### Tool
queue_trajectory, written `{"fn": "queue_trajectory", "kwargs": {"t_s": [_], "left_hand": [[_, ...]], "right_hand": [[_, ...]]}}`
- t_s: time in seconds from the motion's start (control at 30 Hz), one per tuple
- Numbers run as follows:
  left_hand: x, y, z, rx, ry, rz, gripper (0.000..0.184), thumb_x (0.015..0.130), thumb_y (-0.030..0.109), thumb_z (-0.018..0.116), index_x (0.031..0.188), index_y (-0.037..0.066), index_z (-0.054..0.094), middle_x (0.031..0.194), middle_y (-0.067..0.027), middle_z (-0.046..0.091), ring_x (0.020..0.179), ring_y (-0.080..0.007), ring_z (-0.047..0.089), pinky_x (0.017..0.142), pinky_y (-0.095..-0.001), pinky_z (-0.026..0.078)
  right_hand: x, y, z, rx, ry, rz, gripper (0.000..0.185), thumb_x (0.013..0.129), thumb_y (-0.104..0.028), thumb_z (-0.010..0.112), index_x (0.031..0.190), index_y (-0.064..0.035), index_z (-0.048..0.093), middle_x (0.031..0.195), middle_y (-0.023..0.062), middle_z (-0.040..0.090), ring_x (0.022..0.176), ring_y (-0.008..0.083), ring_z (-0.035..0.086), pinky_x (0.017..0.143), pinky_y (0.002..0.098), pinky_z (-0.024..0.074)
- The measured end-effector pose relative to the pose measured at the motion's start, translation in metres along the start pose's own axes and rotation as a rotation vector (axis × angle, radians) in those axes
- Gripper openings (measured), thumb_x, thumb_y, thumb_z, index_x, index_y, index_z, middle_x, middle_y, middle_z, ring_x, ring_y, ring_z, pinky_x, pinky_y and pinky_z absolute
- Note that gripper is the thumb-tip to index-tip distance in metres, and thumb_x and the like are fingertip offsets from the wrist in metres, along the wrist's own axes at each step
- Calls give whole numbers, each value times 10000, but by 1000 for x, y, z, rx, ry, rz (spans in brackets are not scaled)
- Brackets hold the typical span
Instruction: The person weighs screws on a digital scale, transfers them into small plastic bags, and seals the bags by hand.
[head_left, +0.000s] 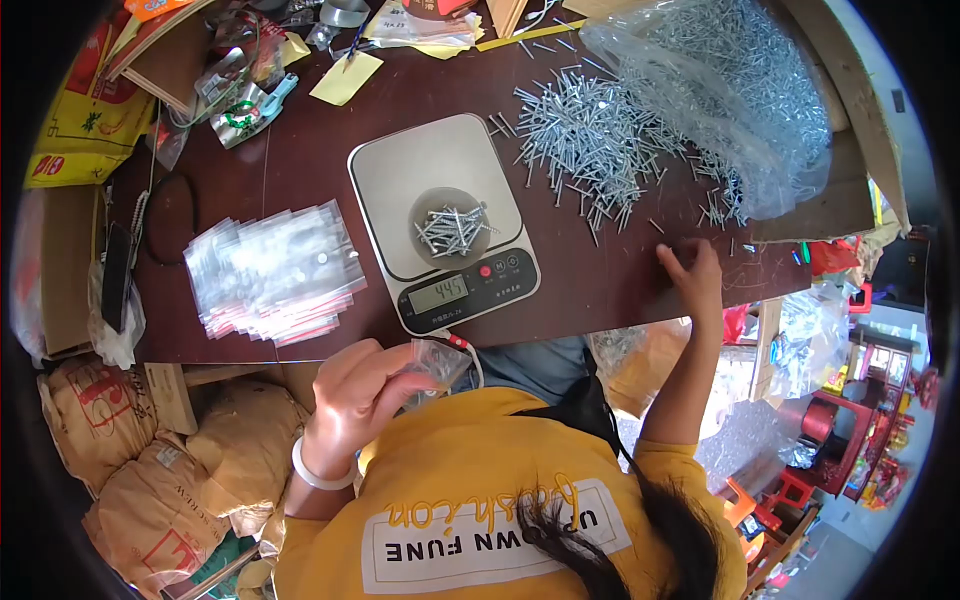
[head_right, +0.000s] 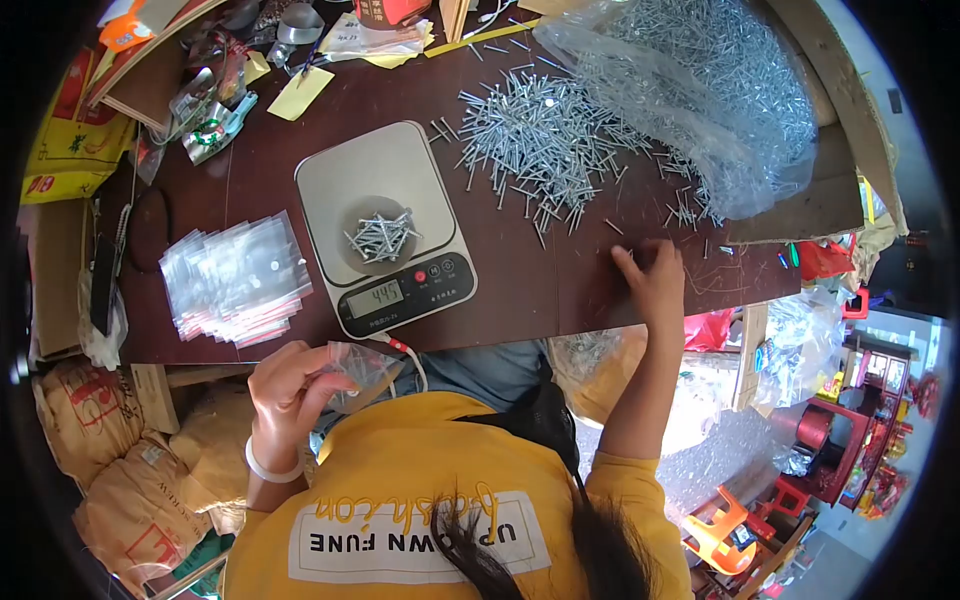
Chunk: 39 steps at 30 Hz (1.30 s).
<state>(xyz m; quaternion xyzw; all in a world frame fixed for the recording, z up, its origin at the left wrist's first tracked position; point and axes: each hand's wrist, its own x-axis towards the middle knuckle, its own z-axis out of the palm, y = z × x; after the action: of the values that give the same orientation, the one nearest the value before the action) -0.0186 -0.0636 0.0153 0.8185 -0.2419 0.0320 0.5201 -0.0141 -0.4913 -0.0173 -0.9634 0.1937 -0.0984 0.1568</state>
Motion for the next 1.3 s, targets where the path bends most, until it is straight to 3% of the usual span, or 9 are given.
{"fn": "queue_trajectory", "kwargs": {"t_s": [0.43,0.53,0.63,0.83,0.87,0.97,1.07,1.17,1.3], "left_hand": [[-7,4,4,18,-68,35,348,645,104,835,931,1,666,627,-75,511,500,-205,471,451,-326,369],[-2,6,9,-14,-63,26,360,649,113,836,947,2,667,638,-78,515,501,-205,470,456,-331,378],[8,10,14,-37,-70,81,396,655,113,835,984,-14,654,646,-83,521,503,-205,476,459,-331,389],[1,10,36,-453,132,192,375,689,61,817,995,-29,619,662,-88,541,507,-226,486,458,-329,386],[-3,6,41,-607,188,224,357,696,44,812,987,-26,616,666,-89,544,507,-230,488,457,-329,383],[6,11,30,-381,-56,249,307,704,-5,795,945,-6,605,659,-75,544,513,-222,504,443,-318,369],[18,20,15,-230,62,237,305,637,60,849,823,68,608,753,-59,579,697,-243,572,584,-349,432],[6,7,-11,-54,124,223,288,658,159,851,707,128,569,956,-72,610,936,-287,605,765,-382,432],[16,5,-35,138,188,151,191,727,121,782,758,84,597,1099,-130,609,1099,-340,577,910,-445,394]], "right_hand": [[33,-111,36,483,53,-251,148,856,-41,653,999,-3,660,911,122,696,812,218,674,743,307,513],[26,-145,28,939,-228,-293,187,872,-29,640,1059,-21,656,972,96,697,837,184,665,752,291,512],[10,-182,15,845,-223,-587,244,873,-42,650,1117,-40,635,1052,90,668,885,166,637,748,280,508],[-36,-197,7,1048,-944,-859,106,862,-115,673,896,-32,616,787,81,586,691,230,574,613,323,446],[-40,-195,8,1083,-945,-867,100,864,-110,666,875,-28,610,770,80,577,672,228,563,600,325,437],[-45,-192,10,1160,-896,-855,106,869,-92,648,815,-18,595,726,76,555,623,219,532,565,325,415],[-42,-182,12,1181,-844,-687,124,856,-73,655,764,-18,593,680,67,535,608,189,512,550,297,398],[-33,-183,22,1043,-524,-788,103,844,-66,668,779,-21,603,706,63,550,606,165,505,544,282,391],[-6,-176,43,748,-171,-729,504,756,-250,793,1154,-52,557,1109,135,568,992,273,549,864,360,415]]}}
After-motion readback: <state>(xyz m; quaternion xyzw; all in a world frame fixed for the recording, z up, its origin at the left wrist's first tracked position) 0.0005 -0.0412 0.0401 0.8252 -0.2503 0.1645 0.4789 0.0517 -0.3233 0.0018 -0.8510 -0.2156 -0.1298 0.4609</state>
